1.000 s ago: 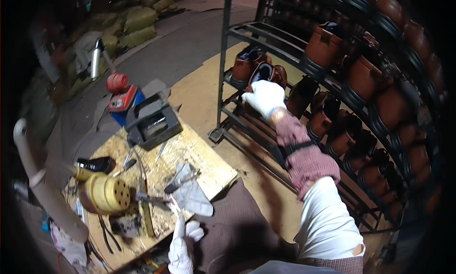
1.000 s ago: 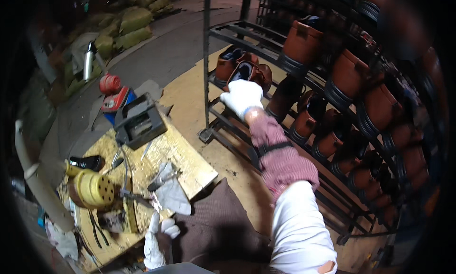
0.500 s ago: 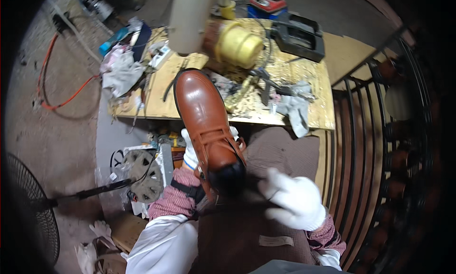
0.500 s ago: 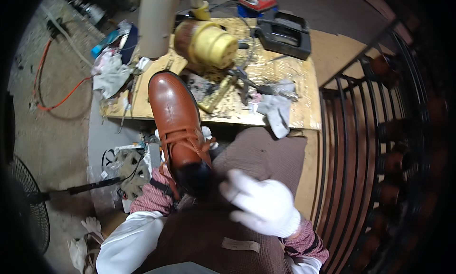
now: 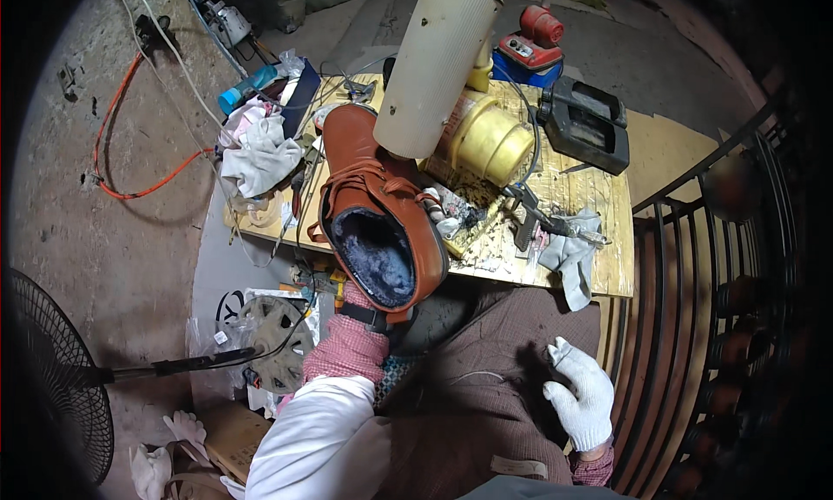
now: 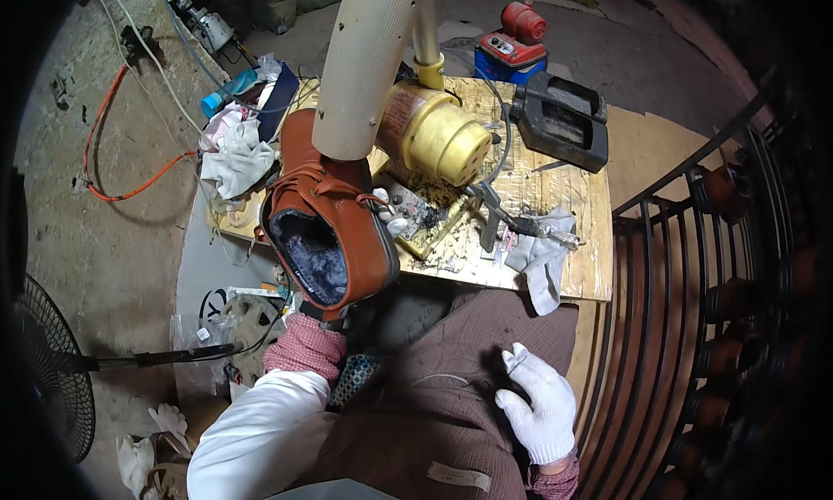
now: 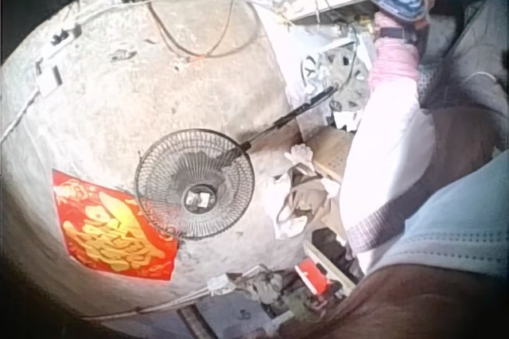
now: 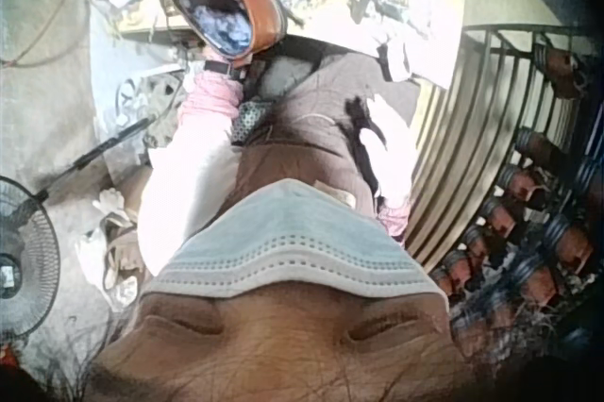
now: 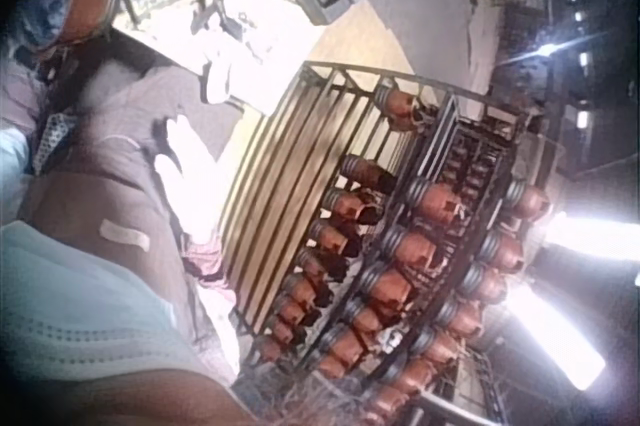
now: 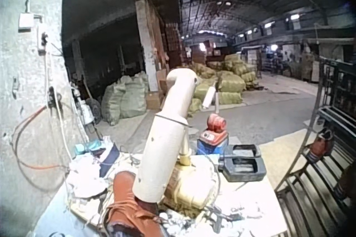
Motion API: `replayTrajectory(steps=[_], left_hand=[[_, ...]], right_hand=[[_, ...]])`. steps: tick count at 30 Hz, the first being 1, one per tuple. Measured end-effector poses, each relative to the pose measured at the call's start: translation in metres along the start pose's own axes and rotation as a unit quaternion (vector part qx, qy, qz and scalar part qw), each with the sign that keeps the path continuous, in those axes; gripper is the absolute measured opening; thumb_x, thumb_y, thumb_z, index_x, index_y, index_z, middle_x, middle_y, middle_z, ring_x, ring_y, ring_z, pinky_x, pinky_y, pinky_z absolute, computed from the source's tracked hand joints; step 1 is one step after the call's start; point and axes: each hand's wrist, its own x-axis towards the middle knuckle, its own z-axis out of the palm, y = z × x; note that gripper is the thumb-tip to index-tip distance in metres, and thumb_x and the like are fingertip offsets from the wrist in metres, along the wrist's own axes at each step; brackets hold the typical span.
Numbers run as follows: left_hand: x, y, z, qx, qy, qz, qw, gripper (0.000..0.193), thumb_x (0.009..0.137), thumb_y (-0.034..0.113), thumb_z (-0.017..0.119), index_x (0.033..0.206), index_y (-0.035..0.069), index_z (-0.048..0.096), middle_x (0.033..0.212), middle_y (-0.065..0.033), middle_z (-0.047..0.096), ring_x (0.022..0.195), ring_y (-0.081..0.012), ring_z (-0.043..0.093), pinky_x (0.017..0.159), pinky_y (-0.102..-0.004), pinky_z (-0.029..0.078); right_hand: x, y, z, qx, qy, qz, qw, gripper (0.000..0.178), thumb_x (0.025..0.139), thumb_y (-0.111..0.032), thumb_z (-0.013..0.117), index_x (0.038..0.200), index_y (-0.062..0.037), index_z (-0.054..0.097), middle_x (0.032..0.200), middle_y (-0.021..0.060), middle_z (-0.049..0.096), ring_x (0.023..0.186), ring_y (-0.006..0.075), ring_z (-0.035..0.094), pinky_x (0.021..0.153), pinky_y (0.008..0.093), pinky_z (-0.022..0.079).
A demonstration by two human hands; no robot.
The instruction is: Cleaning and inspecting brown leather boots in a factory setting.
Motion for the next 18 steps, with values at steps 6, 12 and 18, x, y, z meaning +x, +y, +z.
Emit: replayTrajectory(steps=[6, 12, 18], left_hand=[[-0.024, -0.015, 0.052, 0.106, 0.051, 0.008, 0.993, 0.081, 0.101, 0.068, 0.043, 0.153, 0.005, 0.043, 0.147, -0.015, 0.054, 0.13, -0.0335, 0.057, 0.111, -0.0481, 0.048], [-0.031, -0.02, 0.086, 0.294, 0.134, 0.081, 0.943, 0.072, 0.107, 0.059, 0.043, 0.156, 0.007, 0.041, 0.151, -0.0119, 0.053, 0.132, -0.0259, 0.058, 0.111, -0.0397, 0.049], [-0.019, -0.009, 0.092, 0.296, 0.112, 0.127, 0.94, 0.066, 0.108, 0.05, 0.049, 0.158, 0.009, 0.036, 0.149, -0.0108, 0.053, 0.129, -0.0247, 0.059, 0.107, -0.0397, 0.052]], right_hand=[[0.004, 0.008, 0.001, 0.023, 0.012, 0.025, 0.999, 0.043, 0.072, -0.01, 0.082, 0.114, -0.0023, 0.075, 0.122, 0.019, 0.072, 0.115, 0.034, 0.07, 0.098, 0.0394, 0.055], [0.022, 0.004, 0.003, 0.015, -0.013, -0.035, 0.999, 0.042, 0.075, -0.011, 0.082, 0.116, -0.0014, 0.074, 0.123, 0.0189, 0.072, 0.116, 0.0333, 0.07, 0.098, 0.0387, 0.055], [0.014, 0.013, 0.003, -0.021, -0.011, -0.028, 0.999, 0.043, 0.074, -0.008, 0.081, 0.116, -0.001, 0.074, 0.123, 0.0179, 0.072, 0.116, 0.0322, 0.07, 0.1, 0.0386, 0.055]])
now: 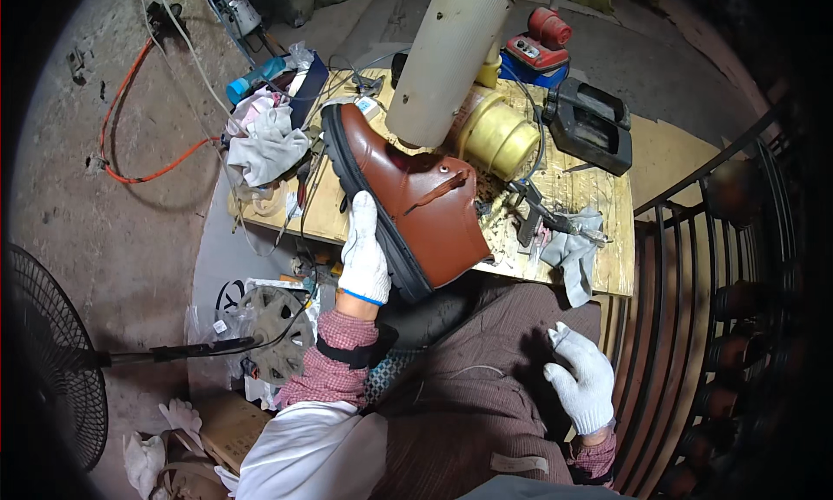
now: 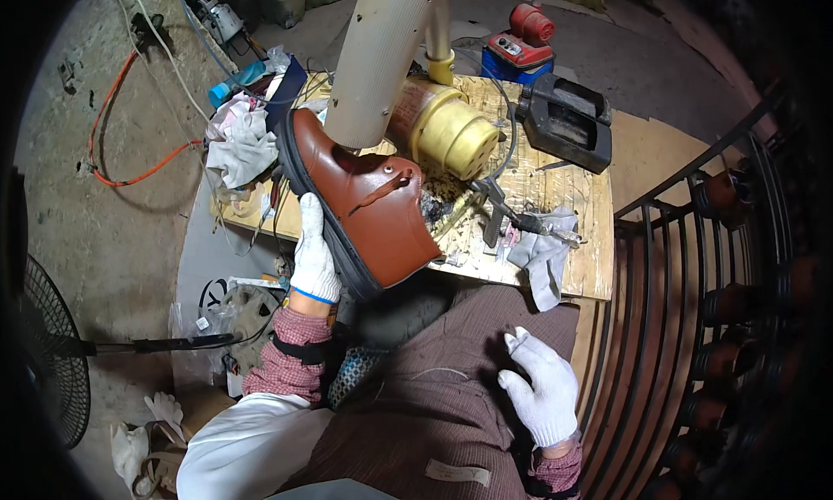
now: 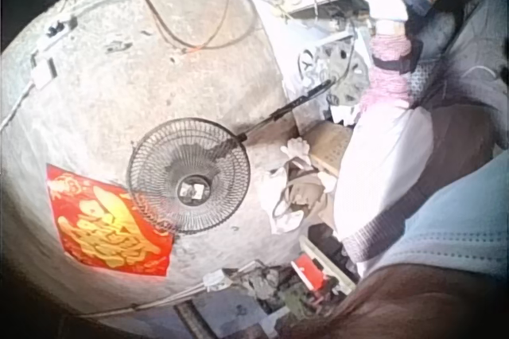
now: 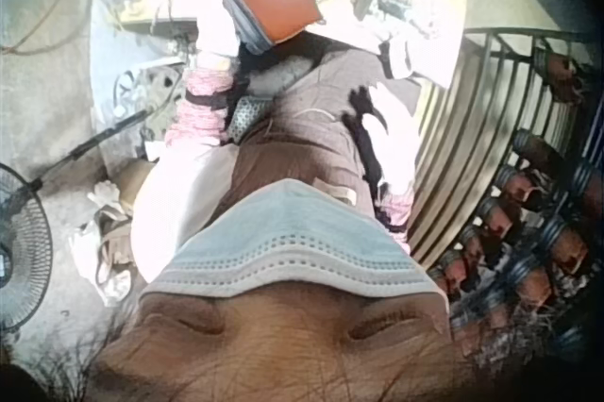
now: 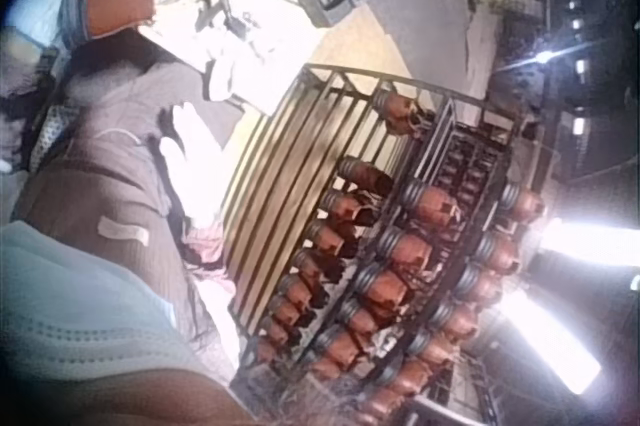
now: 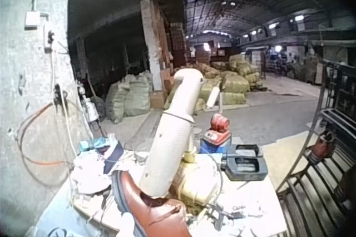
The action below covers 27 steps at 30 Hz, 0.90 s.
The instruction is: Cleaning and inspecting brown leather boots in a factory setting.
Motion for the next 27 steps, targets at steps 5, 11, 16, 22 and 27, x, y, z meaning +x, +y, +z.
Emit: replayTrajectory(steps=[5, 11, 16, 22, 27], left_hand=[[0.014, 0.013, 0.0, 0.076, 0.115, 0.134, 0.981, 0.084, 0.106, 0.039, 0.058, 0.167, 0.013, 0.007, 0.157, -0.0116, 0.043, 0.134, -0.0239, 0.054, 0.108, -0.0378, 0.048], [0.049, 0.029, 0.043, 0.119, 0.17, 0.207, 0.956, 0.082, 0.104, 0.038, 0.063, 0.166, 0.011, 0.017, 0.156, -0.0083, 0.043, 0.132, -0.0208, 0.054, 0.105, -0.0382, 0.048], [0.055, 0.047, 0.046, 0.096, 0.151, 0.253, 0.951, 0.084, 0.102, 0.039, 0.066, 0.165, 0.011, 0.018, 0.154, -0.009, 0.044, 0.128, -0.0217, 0.056, 0.102, -0.039, 0.05], [0.04, 0.048, 0.017, 0.047, 0.135, 0.208, 0.968, 0.105, 0.099, 0.036, 0.07, 0.166, 0.011, -0.007, 0.16, -0.0088, 0.037, 0.135, -0.0251, 0.051, 0.11, -0.0436, 0.045], [-0.051, 0.004, -0.009, 0.044, 0.088, 0.086, 0.991, 0.081, 0.103, 0.046, 0.059, 0.163, 0.01, 0.018, 0.161, -0.0101, 0.038, 0.141, -0.0273, 0.046, 0.117, -0.0436, 0.038]], right_hand=[[-0.019, 0.022, 0.002, 0.032, 0.022, 0.083, 0.996, 0.043, 0.073, -0.003, 0.08, 0.116, -0.0024, 0.073, 0.122, 0.018, 0.072, 0.119, 0.0314, 0.068, 0.103, 0.0383, 0.053], [-0.007, 0.032, 0.0, 0.002, 0.023, 0.071, 0.997, 0.042, 0.075, -0.006, 0.08, 0.116, -0.0027, 0.074, 0.122, 0.0171, 0.072, 0.118, 0.0321, 0.068, 0.1, 0.0386, 0.054], [0.018, 0.02, 0.003, -0.027, 0.0, -0.015, 1.0, 0.044, 0.079, -0.018, 0.08, 0.12, -0.0067, 0.073, 0.124, 0.0156, 0.071, 0.115, 0.0321, 0.069, 0.097, 0.0392, 0.054], [0.047, 0.006, 0.015, 0.013, 0.012, -0.092, 0.996, 0.046, 0.082, -0.022, 0.08, 0.125, -0.0084, 0.072, 0.127, 0.0166, 0.07, 0.115, 0.0345, 0.068, 0.097, 0.0403, 0.054], [0.035, -0.012, 0.001, 0.036, 0.011, -0.11, 0.993, 0.08, 0.079, -0.03, 0.083, 0.147, -0.0022, 0.053, 0.152, 0.0237, 0.05, 0.14, 0.037, 0.051, 0.113, 0.0414, 0.044]])
